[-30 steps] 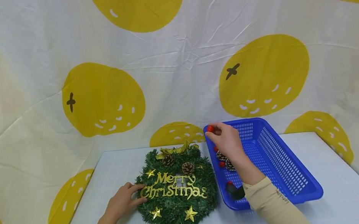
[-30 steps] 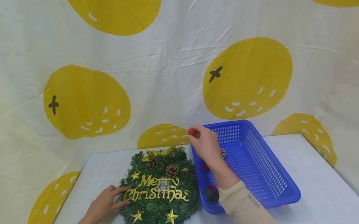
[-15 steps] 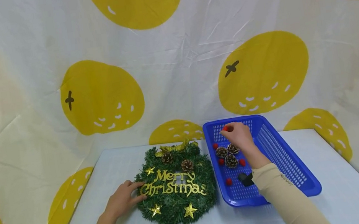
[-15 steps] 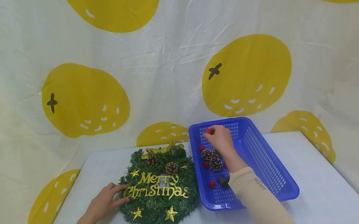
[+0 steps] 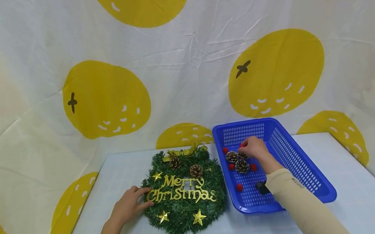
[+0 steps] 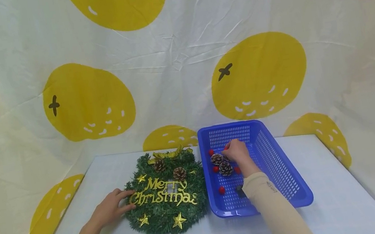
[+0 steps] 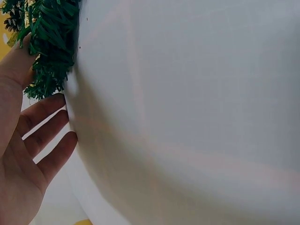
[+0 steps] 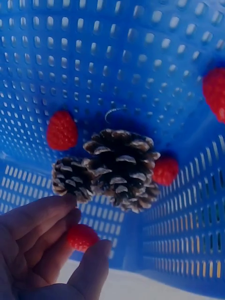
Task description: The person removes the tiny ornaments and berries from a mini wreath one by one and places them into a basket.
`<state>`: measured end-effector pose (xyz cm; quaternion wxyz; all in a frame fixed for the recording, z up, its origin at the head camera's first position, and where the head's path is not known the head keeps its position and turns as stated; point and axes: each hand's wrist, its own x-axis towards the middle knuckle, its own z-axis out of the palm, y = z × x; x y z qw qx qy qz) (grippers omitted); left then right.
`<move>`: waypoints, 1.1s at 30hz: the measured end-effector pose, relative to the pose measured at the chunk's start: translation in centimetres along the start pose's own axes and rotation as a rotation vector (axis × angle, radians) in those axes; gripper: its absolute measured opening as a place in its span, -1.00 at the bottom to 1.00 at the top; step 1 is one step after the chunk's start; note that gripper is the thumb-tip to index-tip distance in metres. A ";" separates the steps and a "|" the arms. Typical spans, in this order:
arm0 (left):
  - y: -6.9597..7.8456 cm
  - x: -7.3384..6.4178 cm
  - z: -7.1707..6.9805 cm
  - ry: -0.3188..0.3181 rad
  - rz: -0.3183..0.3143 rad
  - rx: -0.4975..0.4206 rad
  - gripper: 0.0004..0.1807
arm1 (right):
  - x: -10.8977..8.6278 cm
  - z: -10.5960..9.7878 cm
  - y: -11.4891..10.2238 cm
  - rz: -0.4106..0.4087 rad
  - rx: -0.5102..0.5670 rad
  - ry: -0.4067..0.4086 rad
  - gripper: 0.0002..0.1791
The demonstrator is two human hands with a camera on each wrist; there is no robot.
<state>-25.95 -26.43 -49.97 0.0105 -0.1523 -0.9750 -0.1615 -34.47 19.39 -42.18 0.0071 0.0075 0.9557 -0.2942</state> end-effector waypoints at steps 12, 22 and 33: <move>0.4 -0.1 -0.4 0.003 0.003 0.008 -0.39 | 0.1 -0.5 -0.5 -0.025 -0.012 -0.002 -0.80; 0.3 0.0 -0.4 -0.008 -0.006 0.004 -0.37 | -1.0 -1.1 -4.3 -0.112 0.072 -0.033 -0.45; 0.1 0.0 -0.2 -0.015 -0.008 0.008 -0.37 | -4.2 -0.5 -10.1 -0.209 0.213 0.005 -0.40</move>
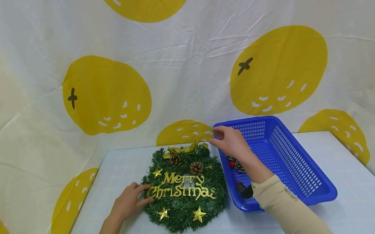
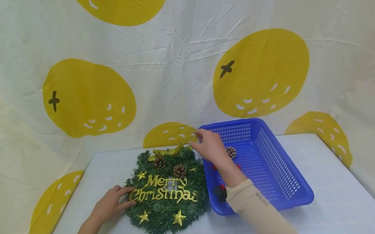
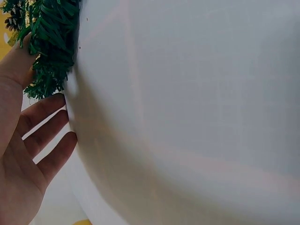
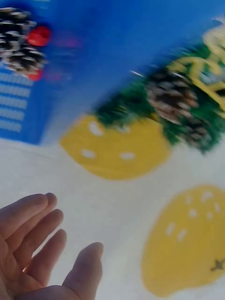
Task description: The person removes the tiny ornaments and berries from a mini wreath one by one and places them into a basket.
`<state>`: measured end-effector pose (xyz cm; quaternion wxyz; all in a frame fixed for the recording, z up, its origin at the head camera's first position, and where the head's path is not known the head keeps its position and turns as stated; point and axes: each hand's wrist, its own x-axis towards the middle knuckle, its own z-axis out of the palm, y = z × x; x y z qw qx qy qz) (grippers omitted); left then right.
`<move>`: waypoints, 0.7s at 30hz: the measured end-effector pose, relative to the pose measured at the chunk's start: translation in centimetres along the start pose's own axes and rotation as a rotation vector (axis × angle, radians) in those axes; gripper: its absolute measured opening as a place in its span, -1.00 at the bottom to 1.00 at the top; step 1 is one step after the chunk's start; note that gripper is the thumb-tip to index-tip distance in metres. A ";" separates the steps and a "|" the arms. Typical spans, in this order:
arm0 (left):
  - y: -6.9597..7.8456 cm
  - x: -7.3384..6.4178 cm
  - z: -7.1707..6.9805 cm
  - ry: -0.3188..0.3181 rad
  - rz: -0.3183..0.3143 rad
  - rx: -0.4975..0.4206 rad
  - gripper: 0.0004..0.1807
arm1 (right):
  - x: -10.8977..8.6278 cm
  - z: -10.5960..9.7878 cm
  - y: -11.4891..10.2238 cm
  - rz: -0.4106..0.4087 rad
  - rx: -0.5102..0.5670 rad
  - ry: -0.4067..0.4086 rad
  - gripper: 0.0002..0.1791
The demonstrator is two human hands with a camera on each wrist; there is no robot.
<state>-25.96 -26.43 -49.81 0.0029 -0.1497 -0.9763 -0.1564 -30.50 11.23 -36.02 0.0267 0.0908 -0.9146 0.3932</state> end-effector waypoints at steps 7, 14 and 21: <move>-0.2 0.1 0.3 0.005 0.006 -0.002 -0.36 | -1.5 3.0 -2.1 -0.032 0.051 0.023 -0.42; -0.3 0.0 0.5 0.014 0.003 -0.005 -0.36 | -2.2 6.5 -2.3 -0.086 0.057 0.031 -0.46; -0.4 0.0 0.5 0.024 0.008 -0.006 -0.37 | -3.0 10.0 -1.3 -0.083 0.095 0.076 -0.46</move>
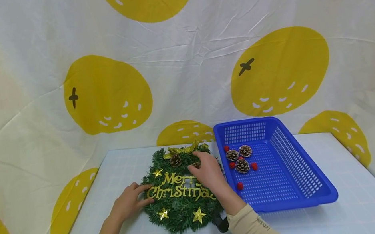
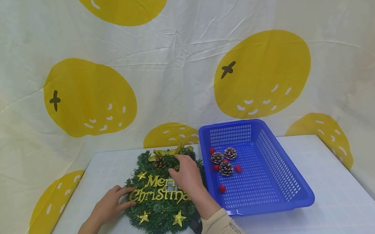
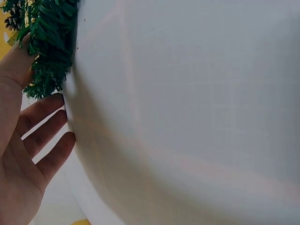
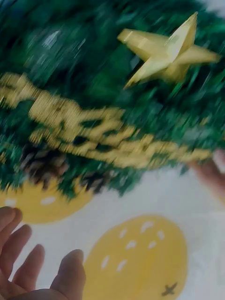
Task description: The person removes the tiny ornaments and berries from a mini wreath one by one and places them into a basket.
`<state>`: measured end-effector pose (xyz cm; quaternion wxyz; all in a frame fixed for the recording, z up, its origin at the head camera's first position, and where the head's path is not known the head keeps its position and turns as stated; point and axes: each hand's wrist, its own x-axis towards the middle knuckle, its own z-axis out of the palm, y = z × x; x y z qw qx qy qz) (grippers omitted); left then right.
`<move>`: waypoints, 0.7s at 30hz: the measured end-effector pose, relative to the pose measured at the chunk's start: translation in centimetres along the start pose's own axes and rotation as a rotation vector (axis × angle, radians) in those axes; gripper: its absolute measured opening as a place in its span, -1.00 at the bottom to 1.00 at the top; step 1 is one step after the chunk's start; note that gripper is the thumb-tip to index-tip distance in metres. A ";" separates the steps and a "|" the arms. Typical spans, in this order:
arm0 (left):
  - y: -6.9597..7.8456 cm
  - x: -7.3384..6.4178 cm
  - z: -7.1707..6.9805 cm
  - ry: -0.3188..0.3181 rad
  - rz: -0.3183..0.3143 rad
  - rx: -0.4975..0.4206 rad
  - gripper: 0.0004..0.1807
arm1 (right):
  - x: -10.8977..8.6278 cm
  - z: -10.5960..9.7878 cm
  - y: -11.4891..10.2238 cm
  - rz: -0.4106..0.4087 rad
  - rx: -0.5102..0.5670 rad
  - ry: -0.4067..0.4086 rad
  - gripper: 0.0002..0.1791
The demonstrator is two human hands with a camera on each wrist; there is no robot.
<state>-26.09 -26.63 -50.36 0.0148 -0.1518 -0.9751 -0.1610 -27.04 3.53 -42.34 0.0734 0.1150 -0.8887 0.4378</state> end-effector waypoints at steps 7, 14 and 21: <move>0.0 -0.1 -0.1 0.000 0.001 -0.007 -0.38 | -1.6 2.9 0.6 0.037 0.056 0.056 -0.41; 0.0 -0.1 0.1 0.002 -0.001 -0.001 -0.37 | -2.1 5.0 2.0 0.011 -0.006 0.172 -0.39; 0.3 -0.1 0.0 0.008 0.006 -0.011 -0.36 | -1.8 6.0 4.0 0.008 -0.030 0.183 -0.41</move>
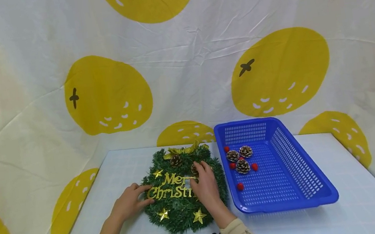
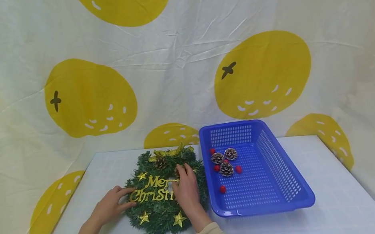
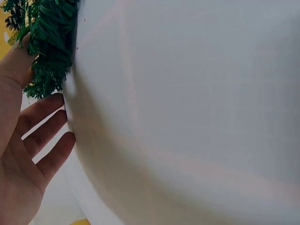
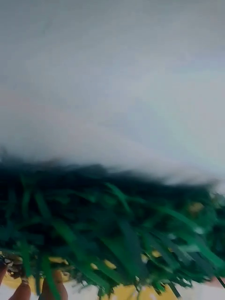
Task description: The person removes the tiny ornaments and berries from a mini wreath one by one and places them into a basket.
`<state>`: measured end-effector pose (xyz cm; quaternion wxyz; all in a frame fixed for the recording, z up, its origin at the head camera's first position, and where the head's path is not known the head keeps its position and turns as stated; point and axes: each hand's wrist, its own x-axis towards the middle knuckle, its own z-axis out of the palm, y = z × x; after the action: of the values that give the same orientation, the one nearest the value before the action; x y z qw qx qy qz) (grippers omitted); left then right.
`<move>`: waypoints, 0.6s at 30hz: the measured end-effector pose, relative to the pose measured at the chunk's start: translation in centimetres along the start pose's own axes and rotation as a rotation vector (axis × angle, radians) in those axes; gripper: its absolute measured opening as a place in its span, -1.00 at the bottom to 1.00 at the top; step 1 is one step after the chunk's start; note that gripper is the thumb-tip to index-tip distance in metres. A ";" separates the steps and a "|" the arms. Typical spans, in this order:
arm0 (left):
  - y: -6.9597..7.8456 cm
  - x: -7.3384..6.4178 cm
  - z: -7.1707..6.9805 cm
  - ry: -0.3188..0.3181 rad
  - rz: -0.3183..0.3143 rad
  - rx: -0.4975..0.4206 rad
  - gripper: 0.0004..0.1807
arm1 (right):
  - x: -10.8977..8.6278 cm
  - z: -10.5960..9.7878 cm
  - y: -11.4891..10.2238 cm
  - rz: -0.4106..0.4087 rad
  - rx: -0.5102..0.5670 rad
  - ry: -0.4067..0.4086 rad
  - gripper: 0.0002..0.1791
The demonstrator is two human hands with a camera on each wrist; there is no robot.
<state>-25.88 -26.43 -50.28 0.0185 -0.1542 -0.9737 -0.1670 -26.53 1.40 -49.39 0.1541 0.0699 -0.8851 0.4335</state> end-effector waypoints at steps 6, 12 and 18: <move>0.1 -0.1 -0.2 -0.006 -0.006 -0.003 -0.36 | 0.5 0.2 0.6 -0.035 -0.018 0.012 -0.42; 0.0 0.0 -0.2 -0.010 -0.008 -0.002 -0.36 | 1.1 0.3 0.8 -0.053 -0.054 0.036 -0.43; 0.0 0.1 -0.1 -0.008 -0.004 -0.002 -0.37 | 1.6 0.6 1.0 -0.050 -0.078 0.095 -0.47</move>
<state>-25.96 -26.48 -50.18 0.0140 -0.1528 -0.9739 -0.1673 -28.36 1.57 -49.92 0.2096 0.0652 -0.8910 0.3974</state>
